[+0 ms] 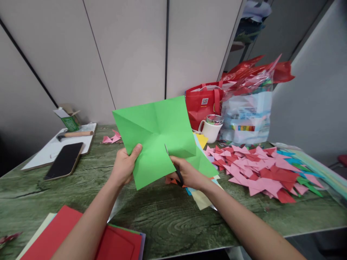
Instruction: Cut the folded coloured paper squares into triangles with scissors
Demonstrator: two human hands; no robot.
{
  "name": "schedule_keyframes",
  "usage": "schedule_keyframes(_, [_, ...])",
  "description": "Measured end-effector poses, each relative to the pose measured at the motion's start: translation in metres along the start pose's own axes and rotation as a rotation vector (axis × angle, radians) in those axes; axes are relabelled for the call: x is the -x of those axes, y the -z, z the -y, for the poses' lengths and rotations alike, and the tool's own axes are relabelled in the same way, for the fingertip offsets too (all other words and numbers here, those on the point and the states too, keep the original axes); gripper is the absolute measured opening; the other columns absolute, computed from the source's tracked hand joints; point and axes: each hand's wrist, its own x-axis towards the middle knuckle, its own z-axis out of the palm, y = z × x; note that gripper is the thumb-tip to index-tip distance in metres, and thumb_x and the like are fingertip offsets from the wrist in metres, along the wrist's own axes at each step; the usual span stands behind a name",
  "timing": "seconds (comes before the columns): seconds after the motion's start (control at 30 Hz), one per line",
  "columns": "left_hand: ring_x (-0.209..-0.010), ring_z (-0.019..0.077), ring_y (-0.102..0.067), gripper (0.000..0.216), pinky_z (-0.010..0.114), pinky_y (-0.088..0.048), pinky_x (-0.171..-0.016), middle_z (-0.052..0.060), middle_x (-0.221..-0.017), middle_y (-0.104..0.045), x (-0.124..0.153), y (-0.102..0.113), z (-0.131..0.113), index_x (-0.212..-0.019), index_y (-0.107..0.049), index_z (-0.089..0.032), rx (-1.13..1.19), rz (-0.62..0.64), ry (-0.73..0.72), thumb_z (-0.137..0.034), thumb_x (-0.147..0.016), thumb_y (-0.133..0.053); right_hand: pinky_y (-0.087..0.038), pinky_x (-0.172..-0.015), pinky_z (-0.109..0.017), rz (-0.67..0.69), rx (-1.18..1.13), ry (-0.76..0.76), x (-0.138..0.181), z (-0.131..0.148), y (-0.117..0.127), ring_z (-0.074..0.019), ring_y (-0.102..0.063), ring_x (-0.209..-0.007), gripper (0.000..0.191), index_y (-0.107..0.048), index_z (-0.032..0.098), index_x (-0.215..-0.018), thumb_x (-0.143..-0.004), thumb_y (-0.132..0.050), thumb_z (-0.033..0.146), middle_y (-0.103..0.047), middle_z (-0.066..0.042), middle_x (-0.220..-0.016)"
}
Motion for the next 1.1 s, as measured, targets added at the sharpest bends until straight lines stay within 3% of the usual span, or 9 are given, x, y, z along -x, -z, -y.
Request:
schedule_keyframes(0.63, [-0.053,0.0183,-0.061,0.033,0.028,-0.049,-0.051,0.004,-0.061,-0.067,-0.002,0.002,0.0,-0.077,-0.063,-0.012,0.002,0.01,0.016,-0.036,-0.055,-0.071,-0.041,-0.043,-0.018,-0.027,0.027,-0.034,-0.003,-0.011,0.0,-0.0068,-0.051,-0.046,0.025,-0.049,0.016,-0.084,-0.063,-0.047,0.004,-0.05,0.007,-0.055])
schedule_keyframes(1.1, [-0.055,0.0192,-0.062,0.039,0.03,-0.05,-0.052,0.007,-0.065,-0.068,-0.002,0.002,0.001,-0.08,-0.063,-0.01,-0.015,0.017,-0.004,-0.038,-0.055,-0.071,-0.042,-0.042,-0.018,-0.075,0.02,0.018,-0.003,-0.01,-0.004,-0.0057,-0.048,-0.042,0.012,-0.046,0.016,-0.069,-0.062,-0.048,0.007,-0.047,0.007,-0.05])
